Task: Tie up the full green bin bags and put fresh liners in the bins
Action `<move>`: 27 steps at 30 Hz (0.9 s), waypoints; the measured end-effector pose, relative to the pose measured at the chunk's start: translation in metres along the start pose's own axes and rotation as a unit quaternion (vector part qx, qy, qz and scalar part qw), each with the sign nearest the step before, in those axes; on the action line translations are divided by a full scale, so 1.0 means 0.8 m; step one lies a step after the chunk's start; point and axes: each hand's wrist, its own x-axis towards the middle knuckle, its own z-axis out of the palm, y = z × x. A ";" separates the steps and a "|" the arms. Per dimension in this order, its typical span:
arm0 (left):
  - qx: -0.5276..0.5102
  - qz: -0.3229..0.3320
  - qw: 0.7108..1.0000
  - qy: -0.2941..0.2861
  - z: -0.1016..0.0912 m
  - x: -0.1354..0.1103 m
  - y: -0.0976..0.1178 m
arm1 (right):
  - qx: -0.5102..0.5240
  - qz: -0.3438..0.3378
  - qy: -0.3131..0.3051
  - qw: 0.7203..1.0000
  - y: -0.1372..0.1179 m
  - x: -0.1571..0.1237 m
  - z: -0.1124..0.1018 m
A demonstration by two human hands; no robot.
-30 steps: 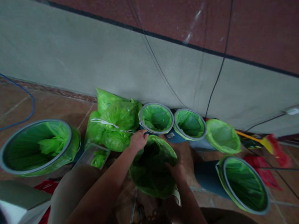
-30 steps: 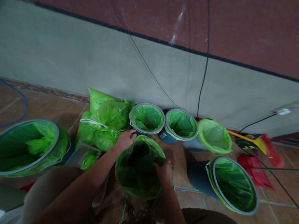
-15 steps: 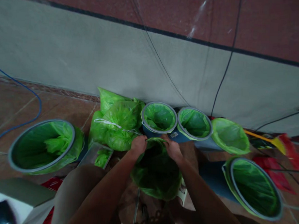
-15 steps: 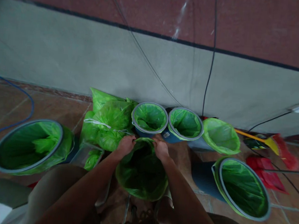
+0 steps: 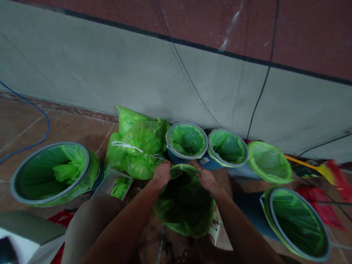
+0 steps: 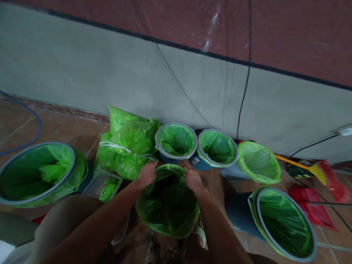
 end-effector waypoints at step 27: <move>-0.029 -0.022 0.999 -0.013 0.003 0.006 0.016 | -0.030 -0.068 0.048 0.996 -0.040 0.039 0.016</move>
